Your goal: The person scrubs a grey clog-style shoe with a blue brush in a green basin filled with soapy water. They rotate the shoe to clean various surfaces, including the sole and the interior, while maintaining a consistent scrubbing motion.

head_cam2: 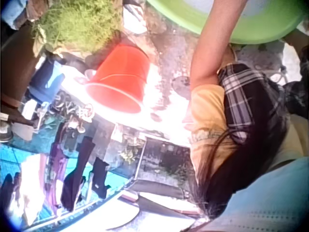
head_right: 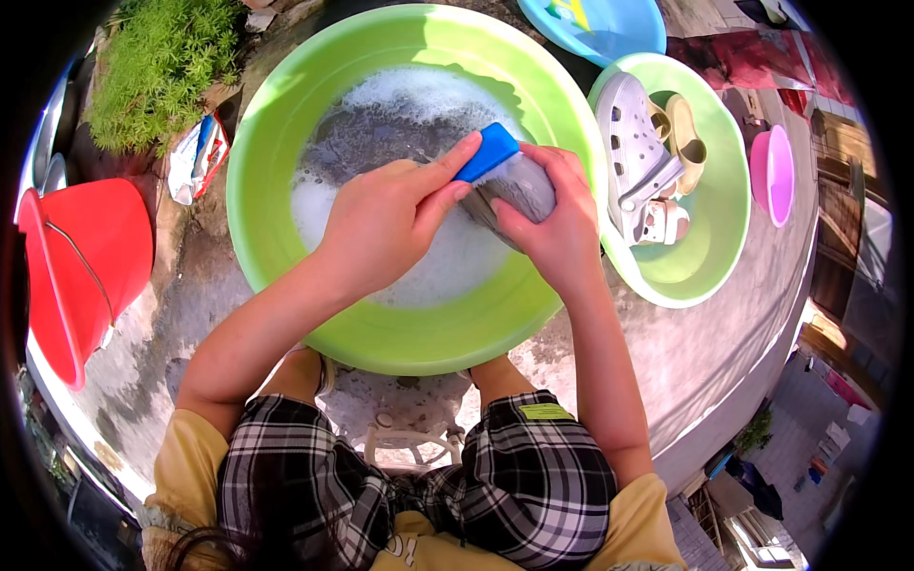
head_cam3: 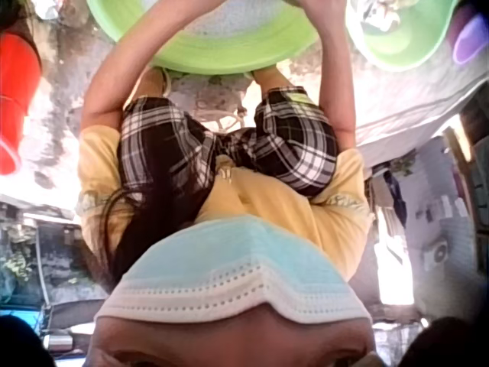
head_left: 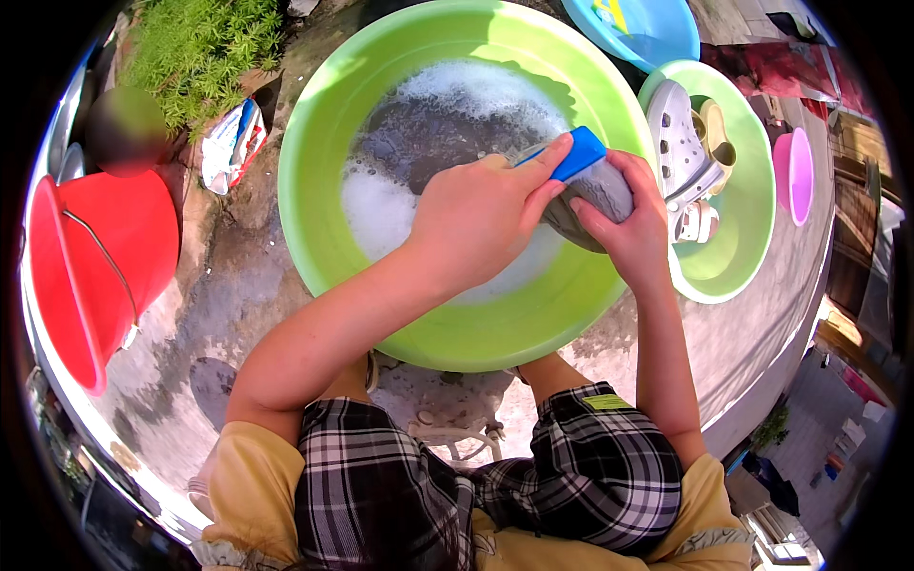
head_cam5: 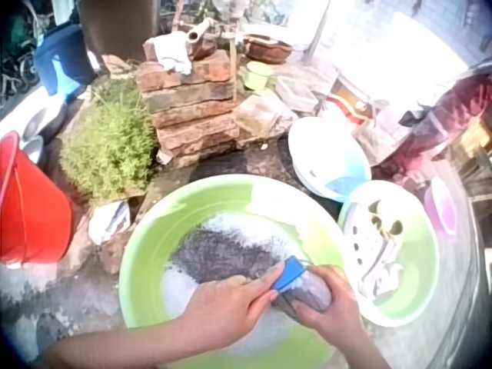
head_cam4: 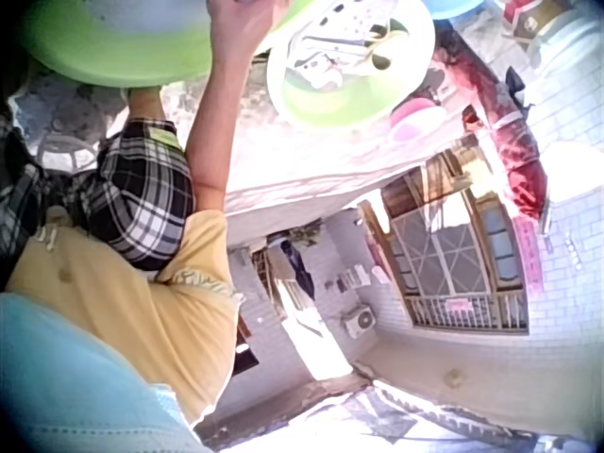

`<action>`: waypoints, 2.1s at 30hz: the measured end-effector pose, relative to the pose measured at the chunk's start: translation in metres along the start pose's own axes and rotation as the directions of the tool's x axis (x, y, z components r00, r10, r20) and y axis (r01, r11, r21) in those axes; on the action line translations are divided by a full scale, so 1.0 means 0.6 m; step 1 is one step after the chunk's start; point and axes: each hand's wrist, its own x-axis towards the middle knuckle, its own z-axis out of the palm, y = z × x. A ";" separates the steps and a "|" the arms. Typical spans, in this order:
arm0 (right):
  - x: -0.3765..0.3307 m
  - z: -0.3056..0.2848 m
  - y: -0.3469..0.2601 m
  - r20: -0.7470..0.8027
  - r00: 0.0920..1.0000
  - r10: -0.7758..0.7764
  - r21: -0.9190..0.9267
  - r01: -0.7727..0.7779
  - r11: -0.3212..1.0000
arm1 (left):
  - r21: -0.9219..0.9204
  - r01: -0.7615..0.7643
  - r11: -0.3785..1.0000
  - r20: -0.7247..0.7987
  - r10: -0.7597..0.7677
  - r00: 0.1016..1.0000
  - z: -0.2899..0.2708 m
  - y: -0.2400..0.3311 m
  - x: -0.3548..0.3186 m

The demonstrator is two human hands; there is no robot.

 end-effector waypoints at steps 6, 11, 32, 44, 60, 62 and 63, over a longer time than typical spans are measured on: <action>-0.002 -0.005 0.003 -0.006 1.000 0.010 0.004 -0.010 1.000 | 0.021 0.145 0.989 0.161 -0.147 0.976 0.021 -0.043 0.009; -0.025 -0.004 0.007 0.018 1.000 -0.020 -0.065 0.021 0.998 | 0.220 0.260 0.940 0.261 -0.313 0.913 0.064 -0.138 0.005; 0.025 0.040 -0.022 -0.089 0.992 0.087 0.044 -0.083 0.996 | -0.048 0.055 0.997 0.041 -0.053 0.998 -0.034 -0.026 0.014; 0.013 0.042 -0.015 -0.103 0.987 0.120 0.113 -0.108 0.988 | -0.151 -0.069 0.986 -0.037 0.064 0.997 0.009 -0.022 -0.031; -0.031 0.013 0.028 -0.148 0.980 0.132 0.238 -0.094 0.967 | 0.003 0.280 0.960 0.338 -0.264 0.903 0.095 -0.135 -0.007; -0.032 0.003 0.030 -0.139 0.982 0.128 0.241 -0.092 0.966 | 0.124 0.241 0.963 0.422 -0.271 0.865 0.111 -0.165 -0.012; -0.033 0.007 0.029 -0.130 0.983 0.130 0.208 -0.102 0.973 | 0.174 0.203 0.964 0.411 -0.259 0.874 0.103 -0.180 -0.006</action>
